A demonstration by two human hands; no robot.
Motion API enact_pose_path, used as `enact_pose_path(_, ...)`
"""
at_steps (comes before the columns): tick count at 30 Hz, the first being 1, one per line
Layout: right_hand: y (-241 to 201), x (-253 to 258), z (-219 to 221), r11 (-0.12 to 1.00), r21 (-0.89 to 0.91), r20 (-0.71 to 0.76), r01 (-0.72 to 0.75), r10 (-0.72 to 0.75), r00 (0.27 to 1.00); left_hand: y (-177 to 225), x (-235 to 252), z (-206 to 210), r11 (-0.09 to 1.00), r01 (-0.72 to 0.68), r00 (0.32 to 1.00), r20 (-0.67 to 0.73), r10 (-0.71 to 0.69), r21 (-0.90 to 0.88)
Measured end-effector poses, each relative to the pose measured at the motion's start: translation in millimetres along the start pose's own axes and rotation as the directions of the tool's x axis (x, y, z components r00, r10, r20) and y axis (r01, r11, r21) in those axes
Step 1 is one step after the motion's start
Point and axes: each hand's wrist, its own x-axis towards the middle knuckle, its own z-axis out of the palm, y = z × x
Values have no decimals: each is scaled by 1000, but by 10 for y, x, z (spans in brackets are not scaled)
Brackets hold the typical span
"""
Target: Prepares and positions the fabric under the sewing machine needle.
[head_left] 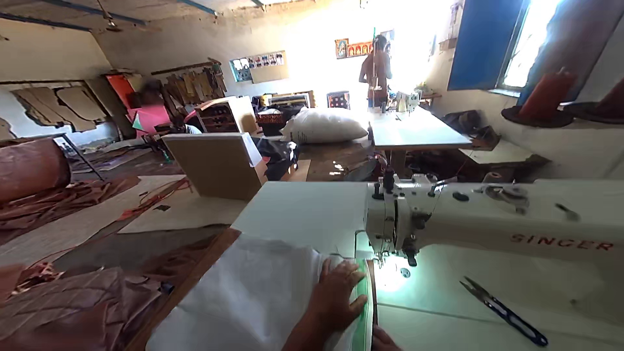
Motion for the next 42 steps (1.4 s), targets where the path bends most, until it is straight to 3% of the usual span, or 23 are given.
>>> enact_pose_path(12,38,-24,63,996,-69,-63,53,-58,996,58,27,-104,999,-28,994,105,30,-19)
enact_pose_path(20,70,-23,55,994,-82,-28,67,-69,997,62,173,-182,995,-92,978,190,84,32)
enact_pose_path(29,55,-18,41,998,-52,-6,37,-38,999,26,126,-57,996,-85,993,84,82,32)
enact_pose_path(37,-90,-115,-28,1000,-9,86,14,-13,996,153,-27,1,993,-112,988,107,108,34)
enact_pose_path(42,-107,-269,25,998,27,61,48,-49,997,240,-151,103,987,-160,986,52,160,-1)
